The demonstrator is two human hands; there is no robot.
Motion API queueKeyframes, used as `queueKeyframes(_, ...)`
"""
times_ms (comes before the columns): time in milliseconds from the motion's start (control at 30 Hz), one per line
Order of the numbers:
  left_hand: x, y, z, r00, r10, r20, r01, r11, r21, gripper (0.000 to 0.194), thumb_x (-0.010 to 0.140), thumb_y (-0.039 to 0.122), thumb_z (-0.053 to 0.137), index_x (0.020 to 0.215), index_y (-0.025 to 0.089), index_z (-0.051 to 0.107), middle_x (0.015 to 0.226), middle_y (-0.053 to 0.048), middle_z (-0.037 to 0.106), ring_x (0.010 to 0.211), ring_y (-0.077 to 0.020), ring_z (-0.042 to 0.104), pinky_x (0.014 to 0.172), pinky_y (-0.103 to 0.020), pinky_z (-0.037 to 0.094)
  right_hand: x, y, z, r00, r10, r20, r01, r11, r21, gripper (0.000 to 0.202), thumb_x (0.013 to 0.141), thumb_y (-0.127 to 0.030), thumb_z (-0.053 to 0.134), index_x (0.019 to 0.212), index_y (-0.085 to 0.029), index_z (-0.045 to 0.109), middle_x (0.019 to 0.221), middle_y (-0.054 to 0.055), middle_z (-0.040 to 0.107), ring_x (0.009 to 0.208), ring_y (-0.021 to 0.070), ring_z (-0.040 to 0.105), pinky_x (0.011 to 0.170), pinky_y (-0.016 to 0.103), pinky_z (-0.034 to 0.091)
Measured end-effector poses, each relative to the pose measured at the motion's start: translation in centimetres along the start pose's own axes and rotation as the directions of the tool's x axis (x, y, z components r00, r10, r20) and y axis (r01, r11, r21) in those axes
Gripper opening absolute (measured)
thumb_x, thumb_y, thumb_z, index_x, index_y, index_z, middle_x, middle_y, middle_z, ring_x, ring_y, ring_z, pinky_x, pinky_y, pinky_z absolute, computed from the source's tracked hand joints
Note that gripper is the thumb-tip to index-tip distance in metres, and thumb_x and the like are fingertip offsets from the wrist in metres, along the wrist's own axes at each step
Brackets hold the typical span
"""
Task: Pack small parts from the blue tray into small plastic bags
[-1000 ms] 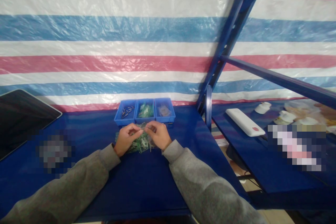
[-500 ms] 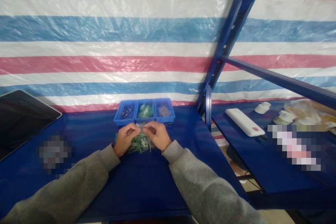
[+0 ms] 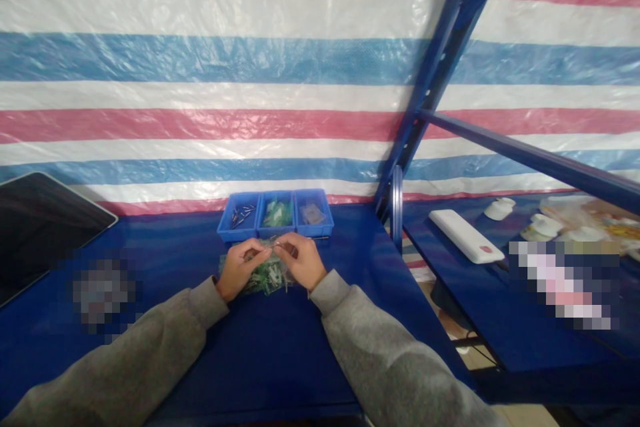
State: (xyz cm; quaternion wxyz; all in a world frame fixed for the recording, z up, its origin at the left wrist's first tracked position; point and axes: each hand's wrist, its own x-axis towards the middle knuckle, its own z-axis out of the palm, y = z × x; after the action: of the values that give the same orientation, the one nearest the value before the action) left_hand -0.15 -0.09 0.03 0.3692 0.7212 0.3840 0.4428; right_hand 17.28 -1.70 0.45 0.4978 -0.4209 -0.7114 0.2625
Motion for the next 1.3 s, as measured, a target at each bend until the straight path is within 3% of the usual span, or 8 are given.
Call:
queueKeyframes(300, 0.0, 0.5, 0.0, 0.999, 0.002, 0.038, -0.003, 1.000, 0.030, 0.020, 0.082, 0.033, 0.054, 0.077, 0.014, 0.058, 0.068, 0.000, 0.057, 0.062, -0.0110, 0.051, 0.060, -0.021, 0.041, -0.1, -0.4, -0.1, 1.000, 0.018, 0.026, -0.018, 1.000, 0.002, 0.017, 0.083, -0.029, 0.053, 0.079, -0.015, 0.063, 0.066, 0.001, 0.058, 0.058, 0.0116, 0.049, 0.055, 0.022, 0.037)
queueKeyframes(567, -0.1, 0.5, -0.3, 0.996, 0.077, -0.049, -0.072, 0.993, 0.097, 0.022, 0.082, 0.032, 0.054, 0.072, 0.014, 0.063, 0.069, -0.001, 0.061, 0.064, -0.0118, 0.054, 0.061, -0.022, 0.042, -0.1, 0.5, 0.3, 0.989, 0.071, 0.132, -0.073, 0.997, 0.013, 0.024, 0.079, -0.037, 0.058, 0.072, -0.015, 0.063, 0.059, -0.001, 0.054, 0.053, 0.0102, 0.045, 0.052, 0.022, 0.035)
queueKeyframes(867, -0.2, 0.4, -0.1, 0.992, 0.083, -0.095, -0.075, 0.993, 0.090, 0.019, 0.080, 0.032, 0.058, 0.078, 0.015, 0.066, 0.072, -0.002, 0.065, 0.066, -0.0129, 0.057, 0.062, -0.023, 0.045, -0.1, 0.8, 0.3, 0.979, 0.126, 0.159, -0.147, 0.981, 0.126, 0.017, 0.075, -0.029, 0.060, 0.068, -0.014, 0.062, 0.058, -0.002, 0.054, 0.053, 0.0098, 0.045, 0.051, 0.021, 0.035)
queueKeyframes(1000, -0.2, 0.2, -0.1, 0.992, 0.083, -0.100, -0.074, 0.993, 0.097, 0.019, 0.078, 0.032, 0.059, 0.078, 0.014, 0.065, 0.072, -0.003, 0.065, 0.065, -0.0133, 0.056, 0.062, -0.023, 0.045, -0.2, 0.8, 0.5, 0.964, 0.162, 0.210, -0.207, 0.955, 0.212, 0.015, 0.075, -0.028, 0.060, 0.078, -0.014, 0.064, 0.064, -0.001, 0.058, 0.055, 0.0103, 0.048, 0.051, 0.021, 0.038)
queueKeyframes(1200, -0.1, 0.7, -0.3, 0.991, 0.119, -0.066, -0.111, 0.987, 0.116, 0.020, 0.080, 0.032, 0.057, 0.077, 0.015, 0.067, 0.072, -0.003, 0.064, 0.066, -0.0136, 0.056, 0.063, -0.024, 0.044, -0.1, 0.1, 0.5, 0.985, 0.136, 0.103, -0.152, 0.974, 0.166, 0.023, 0.079, -0.035, 0.058, 0.073, -0.014, 0.064, 0.064, 0.001, 0.058, 0.058, 0.0117, 0.050, 0.054, 0.022, 0.040)
queueKeyframes(1300, -0.2, 0.8, -0.3, 0.991, 0.122, -0.064, -0.113, 0.986, 0.125, 0.020, 0.081, 0.031, 0.056, 0.077, 0.015, 0.067, 0.072, -0.003, 0.064, 0.066, -0.0133, 0.056, 0.064, -0.024, 0.044, 0.0, 0.0, 0.4, 0.983, 0.139, 0.117, -0.158, 0.971, 0.178, 0.023, 0.078, -0.035, 0.059, 0.073, -0.013, 0.064, 0.065, 0.001, 0.059, 0.059, 0.0119, 0.051, 0.055, 0.022, 0.040)
